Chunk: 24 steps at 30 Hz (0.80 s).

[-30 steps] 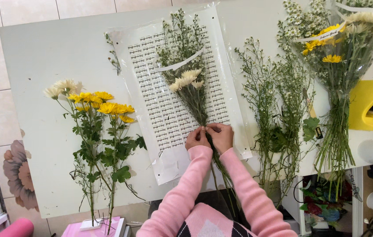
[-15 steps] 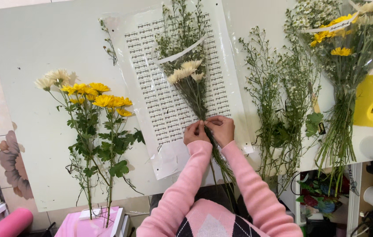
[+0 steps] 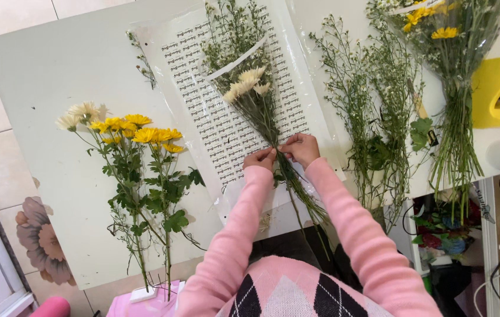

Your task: The person arranges white and yellow flowers into a bundle, places them on a plastic sheet, and then wraps and tapes the sheet around the stems.

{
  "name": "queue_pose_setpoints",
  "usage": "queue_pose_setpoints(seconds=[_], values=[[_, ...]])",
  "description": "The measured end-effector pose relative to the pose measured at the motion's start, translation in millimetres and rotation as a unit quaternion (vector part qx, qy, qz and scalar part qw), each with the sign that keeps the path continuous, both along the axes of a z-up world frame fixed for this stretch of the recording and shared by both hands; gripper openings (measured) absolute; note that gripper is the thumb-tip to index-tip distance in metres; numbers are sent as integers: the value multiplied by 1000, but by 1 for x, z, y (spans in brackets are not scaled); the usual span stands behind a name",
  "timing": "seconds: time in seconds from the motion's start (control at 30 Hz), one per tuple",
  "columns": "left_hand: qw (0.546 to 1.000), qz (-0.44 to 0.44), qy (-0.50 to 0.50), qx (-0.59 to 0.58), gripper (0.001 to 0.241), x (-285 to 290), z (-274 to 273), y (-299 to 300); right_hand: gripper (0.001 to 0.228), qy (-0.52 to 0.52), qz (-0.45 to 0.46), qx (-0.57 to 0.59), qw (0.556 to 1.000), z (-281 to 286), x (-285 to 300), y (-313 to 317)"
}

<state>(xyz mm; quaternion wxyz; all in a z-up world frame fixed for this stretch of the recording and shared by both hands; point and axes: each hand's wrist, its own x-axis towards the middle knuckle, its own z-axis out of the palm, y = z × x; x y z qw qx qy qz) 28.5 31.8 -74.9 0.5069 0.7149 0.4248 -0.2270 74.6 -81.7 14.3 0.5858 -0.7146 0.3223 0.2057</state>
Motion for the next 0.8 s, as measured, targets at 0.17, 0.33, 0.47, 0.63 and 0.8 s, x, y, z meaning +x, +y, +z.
queue_pose_setpoints(seconds=[0.17, 0.33, 0.47, 0.63, 0.8], values=[[999, -25, 25, 3, 19, 7, 31, 6, 22, -2, 7, -24, 1000, 12, -1, 3], [1000, 11, 3, -14, 20, 4, 38, 2, 25, -20, -1, -98, 995, 8, -8, 7], [1000, 21, -6, -4, 19, 7, 28, 1, 30, -19, 14, -147, 989, -9, -12, 10], [999, 23, -36, 19, 18, -1, 25, -3, 24, -34, 8, -100, 994, 6, -16, 12], [994, 50, -76, 61, 15, -6, 31, -11, 20, -31, 6, -55, 998, 7, -15, 11]])
